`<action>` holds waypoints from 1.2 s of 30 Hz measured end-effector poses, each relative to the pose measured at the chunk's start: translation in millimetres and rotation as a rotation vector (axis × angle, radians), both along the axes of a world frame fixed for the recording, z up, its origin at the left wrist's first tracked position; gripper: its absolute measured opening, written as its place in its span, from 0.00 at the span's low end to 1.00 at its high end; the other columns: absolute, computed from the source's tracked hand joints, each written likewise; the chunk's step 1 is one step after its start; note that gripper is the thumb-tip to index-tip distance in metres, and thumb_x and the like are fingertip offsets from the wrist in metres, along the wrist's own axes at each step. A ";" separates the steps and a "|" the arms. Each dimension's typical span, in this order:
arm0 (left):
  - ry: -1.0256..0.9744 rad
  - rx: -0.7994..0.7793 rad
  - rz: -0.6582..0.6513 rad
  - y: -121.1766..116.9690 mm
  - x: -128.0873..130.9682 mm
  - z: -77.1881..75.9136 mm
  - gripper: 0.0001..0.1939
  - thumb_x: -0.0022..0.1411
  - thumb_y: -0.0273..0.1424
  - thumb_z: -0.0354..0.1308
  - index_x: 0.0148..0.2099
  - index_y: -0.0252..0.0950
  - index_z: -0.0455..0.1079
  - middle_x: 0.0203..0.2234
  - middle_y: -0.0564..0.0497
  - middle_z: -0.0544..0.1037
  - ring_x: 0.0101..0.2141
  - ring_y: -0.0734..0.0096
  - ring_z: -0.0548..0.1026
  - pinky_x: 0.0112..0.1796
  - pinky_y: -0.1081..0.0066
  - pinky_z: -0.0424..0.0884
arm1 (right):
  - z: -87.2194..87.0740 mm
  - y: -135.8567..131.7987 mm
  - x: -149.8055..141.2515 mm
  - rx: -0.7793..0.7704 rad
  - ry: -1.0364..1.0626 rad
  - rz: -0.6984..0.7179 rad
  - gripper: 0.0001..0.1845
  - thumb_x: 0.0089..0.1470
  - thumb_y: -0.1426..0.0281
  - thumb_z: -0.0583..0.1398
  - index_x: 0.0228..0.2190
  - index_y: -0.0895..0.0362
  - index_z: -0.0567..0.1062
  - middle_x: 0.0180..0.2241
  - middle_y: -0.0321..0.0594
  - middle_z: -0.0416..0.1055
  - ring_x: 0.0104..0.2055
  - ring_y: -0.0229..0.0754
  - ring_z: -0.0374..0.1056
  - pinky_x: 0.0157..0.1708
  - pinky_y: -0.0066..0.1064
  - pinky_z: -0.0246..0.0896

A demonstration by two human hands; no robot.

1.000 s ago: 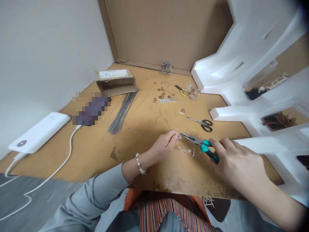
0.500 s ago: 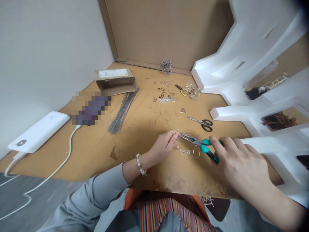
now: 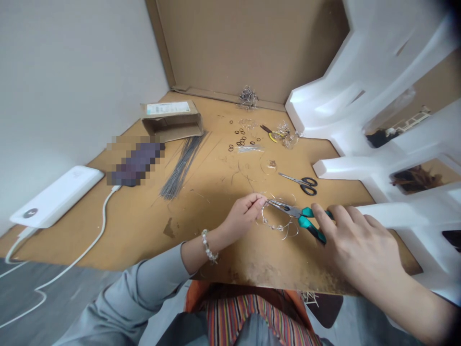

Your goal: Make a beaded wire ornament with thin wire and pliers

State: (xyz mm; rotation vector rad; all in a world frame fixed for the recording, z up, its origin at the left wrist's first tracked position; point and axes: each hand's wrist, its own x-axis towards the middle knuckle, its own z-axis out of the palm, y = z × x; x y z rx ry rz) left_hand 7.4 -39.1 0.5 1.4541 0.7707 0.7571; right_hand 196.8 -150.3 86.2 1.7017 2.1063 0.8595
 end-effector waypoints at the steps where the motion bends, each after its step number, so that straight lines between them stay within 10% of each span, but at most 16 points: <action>1: -0.005 -0.006 -0.001 0.1 -0.1 0.1 0.14 0.63 0.39 0.48 0.33 0.34 0.66 0.17 0.58 0.62 0.20 0.80 0.59 0.24 0.77 0.57 | 0.6 0.0 0.1 0.001 0.001 0.004 0.19 0.49 0.73 0.57 0.45 0.57 0.70 0.28 0.41 0.65 0.31 0.45 0.58 0.29 0.34 0.45; 36: 0.001 0.026 -0.012 -0.3 -1.4 0.9 0.15 0.64 0.39 0.47 0.33 0.34 0.66 0.19 0.57 0.63 0.20 0.80 0.59 0.24 0.77 0.57 | -1.2 2.4 5.9 0.021 0.080 0.039 0.14 0.48 0.76 0.56 0.39 0.59 0.72 0.24 0.40 0.67 0.26 0.43 0.60 0.23 0.31 0.41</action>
